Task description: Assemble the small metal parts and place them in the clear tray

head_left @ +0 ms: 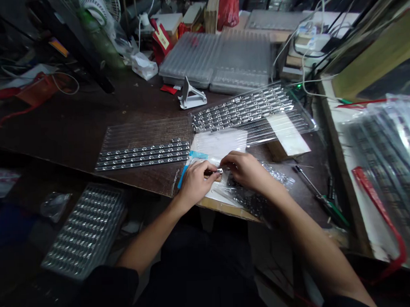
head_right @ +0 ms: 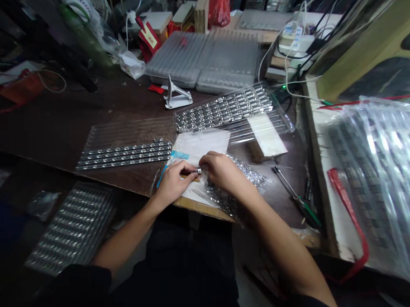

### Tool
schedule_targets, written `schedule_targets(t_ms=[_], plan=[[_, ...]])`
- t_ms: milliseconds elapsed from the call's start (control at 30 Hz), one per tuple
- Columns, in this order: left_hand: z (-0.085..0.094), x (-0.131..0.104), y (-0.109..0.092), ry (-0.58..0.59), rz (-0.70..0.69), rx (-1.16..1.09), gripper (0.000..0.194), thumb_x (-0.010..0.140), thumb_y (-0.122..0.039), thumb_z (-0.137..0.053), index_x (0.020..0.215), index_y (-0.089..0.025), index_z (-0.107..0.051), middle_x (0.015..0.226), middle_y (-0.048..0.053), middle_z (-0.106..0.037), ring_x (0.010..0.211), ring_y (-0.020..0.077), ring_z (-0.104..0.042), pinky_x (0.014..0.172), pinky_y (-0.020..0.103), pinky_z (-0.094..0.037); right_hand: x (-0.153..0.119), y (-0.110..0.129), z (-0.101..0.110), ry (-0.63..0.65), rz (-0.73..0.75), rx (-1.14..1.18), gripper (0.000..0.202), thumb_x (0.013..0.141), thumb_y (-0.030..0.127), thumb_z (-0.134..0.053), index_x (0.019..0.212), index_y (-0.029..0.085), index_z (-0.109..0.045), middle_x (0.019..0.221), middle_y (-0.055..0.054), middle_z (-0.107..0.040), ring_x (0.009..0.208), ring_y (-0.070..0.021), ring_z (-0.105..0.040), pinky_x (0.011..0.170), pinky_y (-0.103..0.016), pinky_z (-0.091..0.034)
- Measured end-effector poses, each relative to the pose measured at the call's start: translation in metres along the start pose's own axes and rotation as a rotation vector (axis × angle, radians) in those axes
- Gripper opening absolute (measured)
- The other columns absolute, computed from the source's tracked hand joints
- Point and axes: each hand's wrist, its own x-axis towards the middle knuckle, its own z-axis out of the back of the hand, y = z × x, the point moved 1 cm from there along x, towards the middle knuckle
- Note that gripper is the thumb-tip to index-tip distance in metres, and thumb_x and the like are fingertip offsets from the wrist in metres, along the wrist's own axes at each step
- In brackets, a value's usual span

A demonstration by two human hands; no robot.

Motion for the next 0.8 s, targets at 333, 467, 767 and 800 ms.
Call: schedule_targets(t_ms=[333,467,767,800], plan=[[0.001,-0.002,-0.006,-0.009,-0.019,-0.023,0.007,0.086,-0.021,-0.069,0.082,-0.020,-0.063,0.085,0.003,-0.071,0.085,0.0203,-0.065,0.078,0.033,-0.051,0.000,0.001,-0.003,-0.027,-0.090,-0.106,0.027,0.084,0.004,-0.052,0.098,0.016,-0.072,0.095,-0.007,-0.073,0.085,-0.0187,-0.067,0.075,-0.025,-0.046],[0.023,0.004,0.006,-0.207,0.032,-0.136,0.007,0.090,-0.023,-0.063,0.097,-0.019,-0.064,0.094,0.005,-0.072,0.087,0.0178,-0.067,0.079,0.030,-0.053,0.003,0.011,-0.010,-0.026,-0.045,-0.036,0.022,0.086,0.005,-0.052,0.095,0.014,-0.070,0.093,-0.009,-0.071,0.080,-0.0187,-0.065,0.072,-0.026,-0.046],[0.086,0.078,0.063,-0.070,-0.041,0.166,0.017,0.090,-0.021,-0.056,0.099,-0.020,-0.071,0.105,0.006,-0.073,0.097,0.0203,-0.067,0.090,0.033,-0.051,0.000,0.030,-0.030,0.048,0.234,-0.212,0.019,0.095,0.009,-0.051,0.102,0.014,-0.068,0.092,-0.009,-0.067,0.083,-0.0195,-0.060,0.073,-0.029,-0.043],[0.088,0.079,0.066,-0.053,-0.047,0.197,0.018,0.090,-0.022,-0.056,0.099,-0.020,-0.071,0.104,0.006,-0.074,0.097,0.0206,-0.067,0.089,0.033,-0.051,0.000,0.030,-0.030,0.043,0.239,-0.234,0.019,0.096,0.011,-0.051,0.103,0.014,-0.067,0.092,-0.008,-0.066,0.082,-0.0193,-0.059,0.072,-0.029,-0.043]])
